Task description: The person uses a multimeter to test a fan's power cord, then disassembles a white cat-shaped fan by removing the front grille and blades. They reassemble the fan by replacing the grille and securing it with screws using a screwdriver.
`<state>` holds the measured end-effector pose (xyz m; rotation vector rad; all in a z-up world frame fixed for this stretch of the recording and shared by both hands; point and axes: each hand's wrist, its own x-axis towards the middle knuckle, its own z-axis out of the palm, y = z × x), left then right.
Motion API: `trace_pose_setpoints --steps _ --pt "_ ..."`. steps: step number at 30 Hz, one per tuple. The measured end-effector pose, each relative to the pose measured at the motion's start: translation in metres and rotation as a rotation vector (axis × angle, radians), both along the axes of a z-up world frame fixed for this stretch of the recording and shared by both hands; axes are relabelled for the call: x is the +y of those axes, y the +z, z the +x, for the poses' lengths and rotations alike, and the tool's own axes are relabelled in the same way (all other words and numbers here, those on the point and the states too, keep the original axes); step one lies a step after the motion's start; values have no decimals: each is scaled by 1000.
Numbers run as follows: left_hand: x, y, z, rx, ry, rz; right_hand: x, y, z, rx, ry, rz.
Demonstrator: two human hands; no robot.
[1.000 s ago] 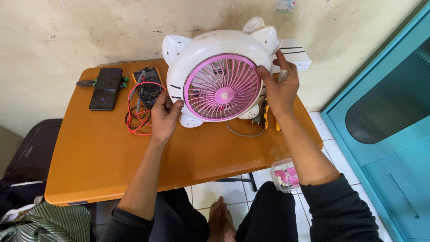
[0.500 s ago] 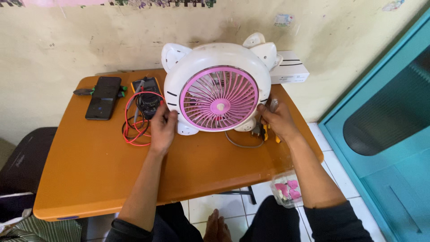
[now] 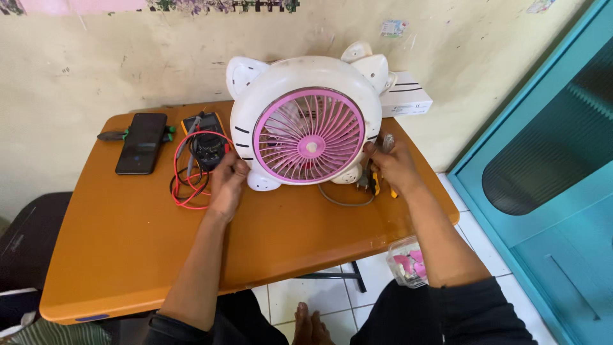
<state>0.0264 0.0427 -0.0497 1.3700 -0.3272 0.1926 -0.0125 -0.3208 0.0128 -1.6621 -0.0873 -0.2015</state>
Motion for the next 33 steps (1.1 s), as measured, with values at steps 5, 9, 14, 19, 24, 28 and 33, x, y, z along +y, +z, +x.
trace_pose_setpoints --steps 5,9,14,19,24,28,33 --pt "-5 35 4 -68 59 127 -6 -12 1 -9 -4 14" --pt "-4 39 11 -99 89 148 -5 -16 7 -45 29 75" --pt "-3 21 17 -123 62 70 1 -19 3 -48 -1 111" --pt "4 26 18 -115 147 274 -7 2 -4 17 28 -69" --pt "4 28 11 -170 81 250 -4 -6 -7 27 196 -451" --pt "6 35 12 -192 103 334 4 -11 -11 126 -27 -779" --pt "9 41 17 -111 55 304 14 -4 -18 137 -36 -775"
